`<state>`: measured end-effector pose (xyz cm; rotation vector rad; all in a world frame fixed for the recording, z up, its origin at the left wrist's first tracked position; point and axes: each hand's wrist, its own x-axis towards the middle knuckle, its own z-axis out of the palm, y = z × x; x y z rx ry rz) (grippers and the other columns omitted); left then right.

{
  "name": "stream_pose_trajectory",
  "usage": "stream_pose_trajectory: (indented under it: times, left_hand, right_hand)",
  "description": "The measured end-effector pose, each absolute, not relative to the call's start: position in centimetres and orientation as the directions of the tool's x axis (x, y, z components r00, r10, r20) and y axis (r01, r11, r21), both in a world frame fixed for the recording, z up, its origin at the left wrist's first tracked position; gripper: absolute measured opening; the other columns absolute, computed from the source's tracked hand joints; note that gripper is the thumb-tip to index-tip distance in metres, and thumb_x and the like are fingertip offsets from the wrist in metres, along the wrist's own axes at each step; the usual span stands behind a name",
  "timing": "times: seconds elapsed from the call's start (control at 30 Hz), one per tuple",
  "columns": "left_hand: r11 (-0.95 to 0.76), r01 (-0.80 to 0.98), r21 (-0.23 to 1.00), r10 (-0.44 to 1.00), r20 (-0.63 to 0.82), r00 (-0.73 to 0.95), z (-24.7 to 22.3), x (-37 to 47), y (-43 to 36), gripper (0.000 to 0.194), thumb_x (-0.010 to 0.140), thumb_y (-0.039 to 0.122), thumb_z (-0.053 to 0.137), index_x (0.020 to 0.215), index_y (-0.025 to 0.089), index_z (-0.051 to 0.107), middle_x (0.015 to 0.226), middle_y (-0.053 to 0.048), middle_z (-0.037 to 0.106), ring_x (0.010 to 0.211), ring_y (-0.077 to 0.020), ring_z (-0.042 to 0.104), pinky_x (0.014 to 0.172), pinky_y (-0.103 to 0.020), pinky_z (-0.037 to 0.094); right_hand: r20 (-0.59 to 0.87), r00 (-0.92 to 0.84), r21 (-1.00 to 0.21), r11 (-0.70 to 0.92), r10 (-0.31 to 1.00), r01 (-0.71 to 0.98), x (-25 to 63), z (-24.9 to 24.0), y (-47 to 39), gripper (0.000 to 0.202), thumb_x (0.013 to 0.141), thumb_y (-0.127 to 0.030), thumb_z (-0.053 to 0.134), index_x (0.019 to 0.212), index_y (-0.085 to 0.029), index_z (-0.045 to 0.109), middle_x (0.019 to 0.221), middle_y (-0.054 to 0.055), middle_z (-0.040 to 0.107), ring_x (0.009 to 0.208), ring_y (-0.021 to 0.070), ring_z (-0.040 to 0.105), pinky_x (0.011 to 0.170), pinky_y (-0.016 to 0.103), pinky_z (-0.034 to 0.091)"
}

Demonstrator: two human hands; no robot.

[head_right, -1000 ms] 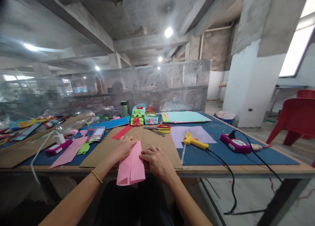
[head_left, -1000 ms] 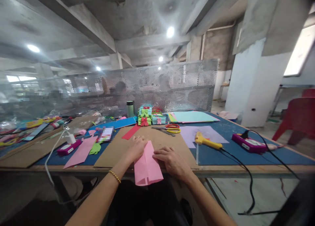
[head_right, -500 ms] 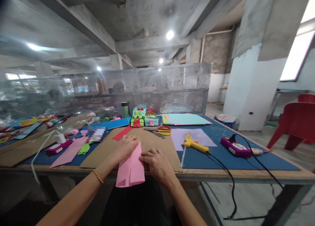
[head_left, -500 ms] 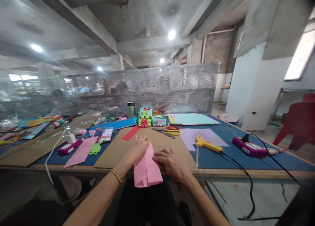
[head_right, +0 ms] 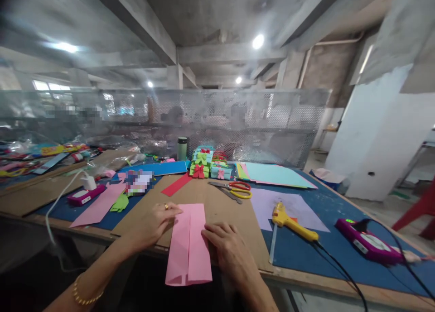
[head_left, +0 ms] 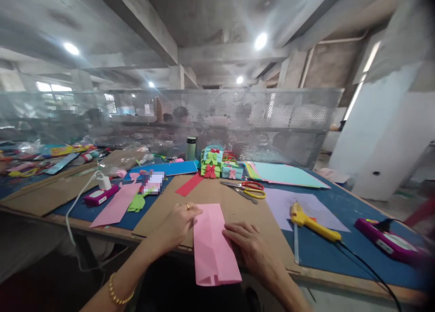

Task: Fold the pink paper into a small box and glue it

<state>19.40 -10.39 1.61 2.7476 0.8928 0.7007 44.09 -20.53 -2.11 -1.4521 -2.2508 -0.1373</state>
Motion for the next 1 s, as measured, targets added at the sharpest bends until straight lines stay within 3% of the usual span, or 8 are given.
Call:
stream_pose_trajectory:
  times: [0.17,0.37,0.53,0.7,0.83,1.0]
  left_hand:
    - [-0.835,0.444,0.325,0.546,0.38,0.747,-1.0,17.4,-11.8,0.032,0.098,0.018,0.041,0.122,0.022,0.062,0.121,-0.007,0.063,0.11,-0.0216,0.055,0.099,-0.041,0.039]
    - [-0.816,0.463,0.345,0.576,0.416,0.704,-0.1,18.2,-11.3,0.039,0.098,0.034,0.046,0.135,0.021,0.05,0.125,-0.012,0.054,0.11,-0.0268,0.052,0.094,-0.046,0.043]
    - [-0.8,0.429,0.419,0.581,0.364,0.728,0.4,19.9,-11.1,0.04,0.097,0.02,0.043,0.137,0.02,0.048,0.115,-0.012,0.056,0.105,-0.025,0.052,0.092,-0.042,0.046]
    - [-0.852,0.294,0.433,0.43,0.26,0.865,0.7,20.5,-10.5,0.043,0.095,0.009,0.04,0.123,0.032,0.062,0.096,-0.005,0.05,0.092,-0.019,0.051,0.081,-0.031,0.045]
    - [-0.823,0.27,0.499,0.427,0.23,0.874,1.1,20.2,-10.2,0.036,0.095,0.009,0.041,0.112,0.028,0.066,0.098,-0.005,0.048,0.092,-0.0175,0.05,0.081,-0.029,0.044]
    - [-0.763,0.255,0.593,0.47,0.24,0.849,0.5,19.6,-9.8,0.028,0.093,0.005,0.037,0.106,0.02,0.057,0.103,-0.005,0.052,0.093,-0.0168,0.051,0.083,-0.028,0.043]
  right_hand:
    - [0.444,-0.309,-0.247,0.447,0.841,0.86,44.6,-2.4,-20.1,0.041,0.096,-0.011,0.039,0.129,-0.026,0.057,0.129,0.007,0.064,0.113,0.0226,0.057,0.093,0.041,0.044]
    - [0.424,-0.117,-0.463,0.327,0.898,0.824,43.6,-0.2,-19.3,0.024,0.1,-0.023,0.036,0.109,-0.022,0.059,0.105,0.007,0.066,0.096,0.0187,0.062,0.082,0.033,0.049]
    - [0.355,-0.163,-0.525,0.34,0.921,0.78,42.2,0.5,-17.9,0.021,0.1,-0.022,0.039,0.098,-0.02,0.059,0.092,0.005,0.063,0.082,0.0164,0.06,0.072,0.03,0.047]
    - [0.318,-0.193,-0.522,0.341,0.928,0.781,42.3,-0.1,-16.8,0.022,0.099,-0.018,0.04,0.097,-0.02,0.061,0.092,0.006,0.062,0.083,0.0169,0.058,0.072,0.03,0.045]
    - [0.299,-0.213,-0.515,0.345,0.93,0.785,42.5,-0.4,-16.7,0.023,0.098,-0.015,0.04,0.095,-0.019,0.062,0.091,0.006,0.062,0.081,0.0171,0.057,0.072,0.03,0.044]
    - [0.286,-0.261,-0.515,0.377,0.922,0.77,42.4,-0.2,-16.7,0.025,0.099,-0.017,0.039,0.098,-0.019,0.064,0.093,0.007,0.063,0.084,0.0176,0.056,0.072,0.03,0.044]
